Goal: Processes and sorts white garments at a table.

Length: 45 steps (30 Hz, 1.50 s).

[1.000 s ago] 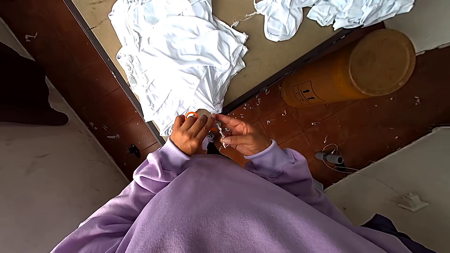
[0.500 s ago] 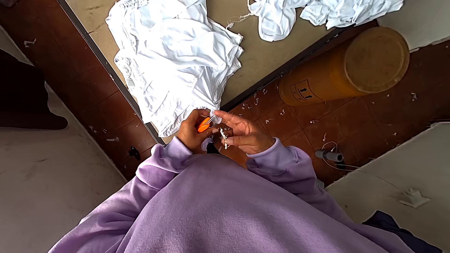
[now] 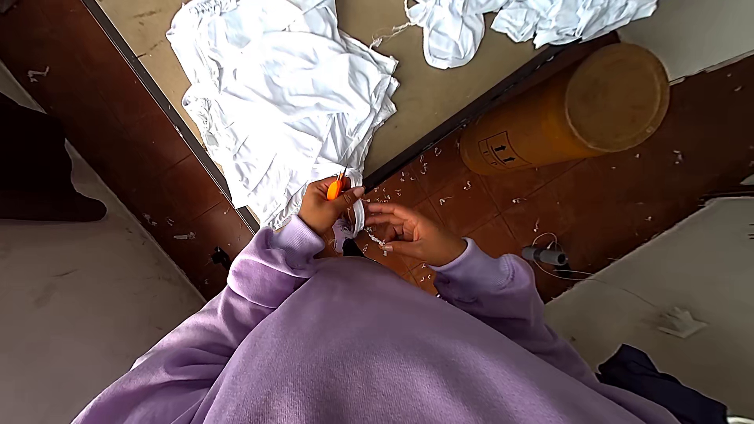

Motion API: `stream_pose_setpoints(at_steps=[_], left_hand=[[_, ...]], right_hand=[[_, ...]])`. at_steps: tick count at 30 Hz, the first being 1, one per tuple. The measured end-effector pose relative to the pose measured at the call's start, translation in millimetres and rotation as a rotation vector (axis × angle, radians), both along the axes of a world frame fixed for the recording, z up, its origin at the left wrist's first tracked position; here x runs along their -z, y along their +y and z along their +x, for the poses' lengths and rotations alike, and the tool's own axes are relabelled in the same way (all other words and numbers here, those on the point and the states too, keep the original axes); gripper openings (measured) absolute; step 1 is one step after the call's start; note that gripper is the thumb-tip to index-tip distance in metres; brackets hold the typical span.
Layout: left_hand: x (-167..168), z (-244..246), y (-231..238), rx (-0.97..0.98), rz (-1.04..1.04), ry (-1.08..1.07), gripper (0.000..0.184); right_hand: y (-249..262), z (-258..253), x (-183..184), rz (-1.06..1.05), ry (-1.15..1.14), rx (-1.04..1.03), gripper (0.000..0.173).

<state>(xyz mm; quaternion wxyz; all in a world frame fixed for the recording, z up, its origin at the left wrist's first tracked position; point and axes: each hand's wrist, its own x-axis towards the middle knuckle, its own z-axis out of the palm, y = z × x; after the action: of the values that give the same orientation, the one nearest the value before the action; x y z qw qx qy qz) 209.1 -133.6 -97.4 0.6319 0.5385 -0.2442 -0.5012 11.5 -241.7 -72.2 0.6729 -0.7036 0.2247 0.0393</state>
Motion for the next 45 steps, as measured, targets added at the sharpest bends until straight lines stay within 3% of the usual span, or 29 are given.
stream_pose_setpoints(at_steps=[2,3,5,6,11,19,20,24,30,36,45], left_hand=[[-3,2,0,0.012,-0.013,0.023,0.015],[-4,3,1,0.018,-0.021,0.034,0.015],[-6,5,0,0.030,-0.025,0.037,0.015],[-7,5,-1,0.038,-0.016,0.031,0.016],[-12,6,-2,0.121,-0.041,-0.214,0.017],[-10,39,-1,-0.179,0.055,-0.439,0.011],[-8,44,2,-0.132,0.091,-0.520,0.011],[-17,46,22,0.257,0.311,-0.685,0.048],[-24,30,46,0.538,0.150,-0.777,0.037],[-26,18,45,0.524,0.065,-0.920,0.037],[-22,11,34,0.490,-0.099,-1.098,0.035]], right_hand=[[-4,-7,6,-0.284,0.219,-0.060,0.052],[-5,-10,14,-0.396,0.214,-0.041,0.039],[-3,-12,25,-0.446,-0.020,0.079,0.018],[-1,-7,26,-0.379,-0.144,0.134,0.017],[16,26,35,-0.256,-0.357,0.122,0.022],[25,21,31,0.001,-0.212,0.258,0.027],[24,20,30,0.042,-0.222,0.255,0.032],[18,21,26,0.212,-0.282,0.242,0.046],[18,26,6,-0.002,-0.085,0.363,0.032],[14,26,-1,0.017,-0.179,0.253,0.045],[15,29,-4,0.029,-0.246,0.170,0.045]])
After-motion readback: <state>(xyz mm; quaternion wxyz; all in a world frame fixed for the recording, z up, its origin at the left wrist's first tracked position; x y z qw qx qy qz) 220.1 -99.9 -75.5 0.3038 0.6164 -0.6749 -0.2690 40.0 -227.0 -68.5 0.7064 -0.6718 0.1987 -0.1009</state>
